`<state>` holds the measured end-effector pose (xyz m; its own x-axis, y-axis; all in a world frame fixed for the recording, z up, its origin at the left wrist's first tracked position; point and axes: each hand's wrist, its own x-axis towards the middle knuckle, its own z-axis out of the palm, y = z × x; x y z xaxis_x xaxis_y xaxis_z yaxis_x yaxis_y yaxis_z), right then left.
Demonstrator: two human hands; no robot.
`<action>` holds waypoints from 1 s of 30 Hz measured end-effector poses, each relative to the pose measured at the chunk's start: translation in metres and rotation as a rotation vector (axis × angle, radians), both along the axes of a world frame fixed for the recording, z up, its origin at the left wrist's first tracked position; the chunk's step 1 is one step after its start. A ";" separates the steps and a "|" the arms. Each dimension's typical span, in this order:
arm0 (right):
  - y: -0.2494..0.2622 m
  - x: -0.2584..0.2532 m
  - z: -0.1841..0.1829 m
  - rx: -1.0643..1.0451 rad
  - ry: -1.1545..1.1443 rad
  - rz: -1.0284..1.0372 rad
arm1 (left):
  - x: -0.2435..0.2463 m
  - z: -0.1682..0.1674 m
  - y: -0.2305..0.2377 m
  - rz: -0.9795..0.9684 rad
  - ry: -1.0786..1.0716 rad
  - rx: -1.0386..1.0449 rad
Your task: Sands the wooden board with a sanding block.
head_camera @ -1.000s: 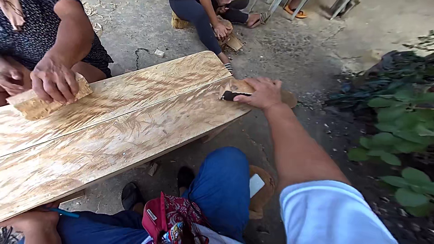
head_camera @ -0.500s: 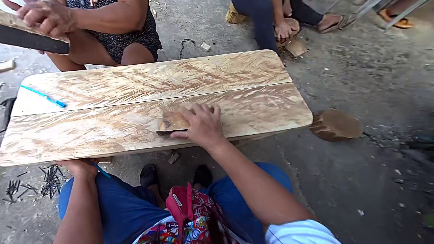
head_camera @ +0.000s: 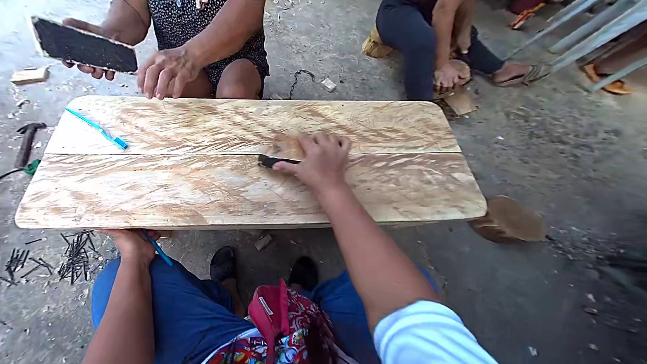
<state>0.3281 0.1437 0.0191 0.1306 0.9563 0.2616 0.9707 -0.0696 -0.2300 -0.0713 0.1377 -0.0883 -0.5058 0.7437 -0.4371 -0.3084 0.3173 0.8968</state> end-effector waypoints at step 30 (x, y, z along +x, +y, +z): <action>0.066 -0.232 0.029 -0.237 0.039 0.337 | 0.004 0.007 -0.003 0.040 -0.084 -0.017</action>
<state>0.0964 0.2095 0.0479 -0.1947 0.9804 0.0303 0.9392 0.1953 -0.2825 -0.0669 0.1351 -0.0810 -0.4960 0.7159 -0.4913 -0.3946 0.3182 0.8620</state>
